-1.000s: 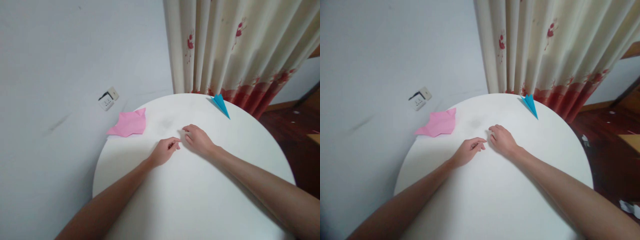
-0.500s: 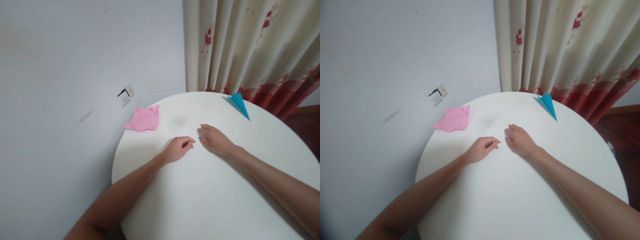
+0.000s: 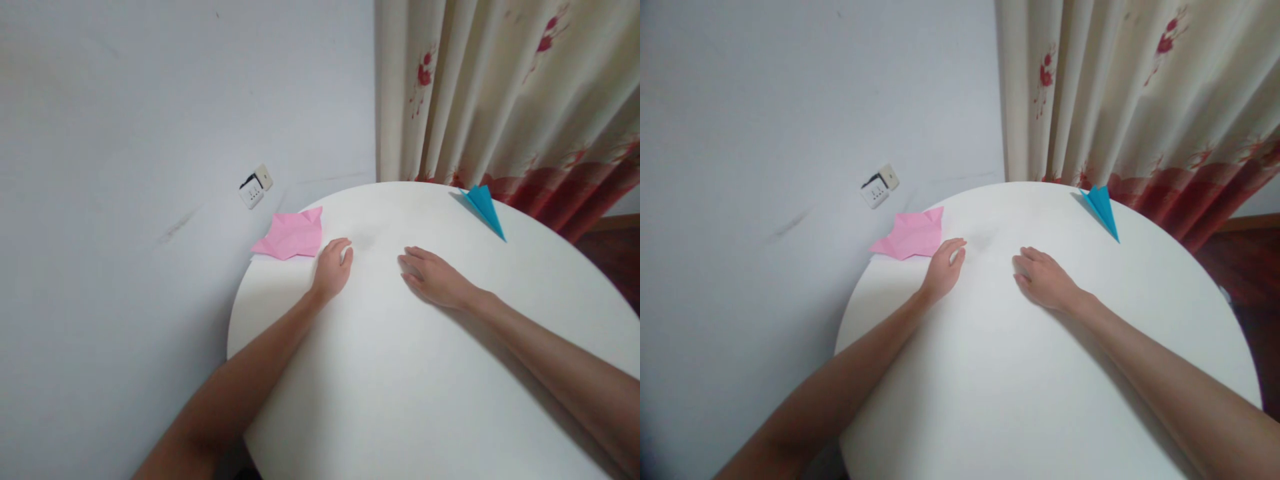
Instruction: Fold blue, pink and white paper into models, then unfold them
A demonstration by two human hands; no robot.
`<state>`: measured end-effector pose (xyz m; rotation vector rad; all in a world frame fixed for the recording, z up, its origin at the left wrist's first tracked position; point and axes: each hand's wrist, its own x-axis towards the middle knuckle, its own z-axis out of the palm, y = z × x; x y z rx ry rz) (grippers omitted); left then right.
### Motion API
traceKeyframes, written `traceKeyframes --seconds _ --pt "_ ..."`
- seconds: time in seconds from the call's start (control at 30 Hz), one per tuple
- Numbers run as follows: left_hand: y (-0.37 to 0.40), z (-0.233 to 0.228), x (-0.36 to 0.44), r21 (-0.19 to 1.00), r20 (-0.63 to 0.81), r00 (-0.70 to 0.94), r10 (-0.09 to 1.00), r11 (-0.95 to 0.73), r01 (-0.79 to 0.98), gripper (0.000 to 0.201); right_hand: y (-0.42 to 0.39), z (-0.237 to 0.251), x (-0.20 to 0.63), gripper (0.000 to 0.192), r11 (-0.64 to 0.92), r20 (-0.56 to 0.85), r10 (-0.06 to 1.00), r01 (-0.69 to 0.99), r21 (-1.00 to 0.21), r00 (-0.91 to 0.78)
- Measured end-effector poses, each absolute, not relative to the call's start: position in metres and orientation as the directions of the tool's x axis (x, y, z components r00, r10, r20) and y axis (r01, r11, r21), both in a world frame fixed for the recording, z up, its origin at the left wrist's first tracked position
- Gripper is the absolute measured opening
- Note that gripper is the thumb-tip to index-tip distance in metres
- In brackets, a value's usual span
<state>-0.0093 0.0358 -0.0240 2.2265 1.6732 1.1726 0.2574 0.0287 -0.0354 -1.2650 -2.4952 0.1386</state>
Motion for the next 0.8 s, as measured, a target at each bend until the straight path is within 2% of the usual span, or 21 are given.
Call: traceKeyframes --seconds 0.2,0.3,0.4,0.6,0.8 --pt "0.047 -0.023 -0.027 0.351 0.443 -0.004 0.896 -0.170 0.921 0.035 0.029 -0.035 0.259 0.046 0.608 0.236 0.792 0.763 -0.220 -0.564" --pt "0.047 -0.021 -0.035 0.229 0.349 -0.059 0.935 -0.024 0.973 0.041 0.028 -0.034 0.260 0.045 0.606 0.227 0.794 0.763 -0.224 -0.564" --pt "0.045 -0.025 -0.040 0.146 0.234 -0.088 0.968 0.054 0.988 0.047 0.027 -0.033 0.260 0.045 0.611 0.231 0.791 0.758 -0.231 -0.567" --pt "0.046 -0.033 -0.044 0.068 0.166 -0.128 0.978 0.118 0.991 0.065 0.025 -0.032 0.260 0.046 0.610 0.234 0.792 0.752 -0.250 -0.564" --pt "0.050 -0.034 -0.044 0.084 0.141 -0.142 0.980 0.131 0.988 0.076 0.026 -0.032 0.261 0.045 0.607 0.223 0.795 0.747 -0.272 -0.564"
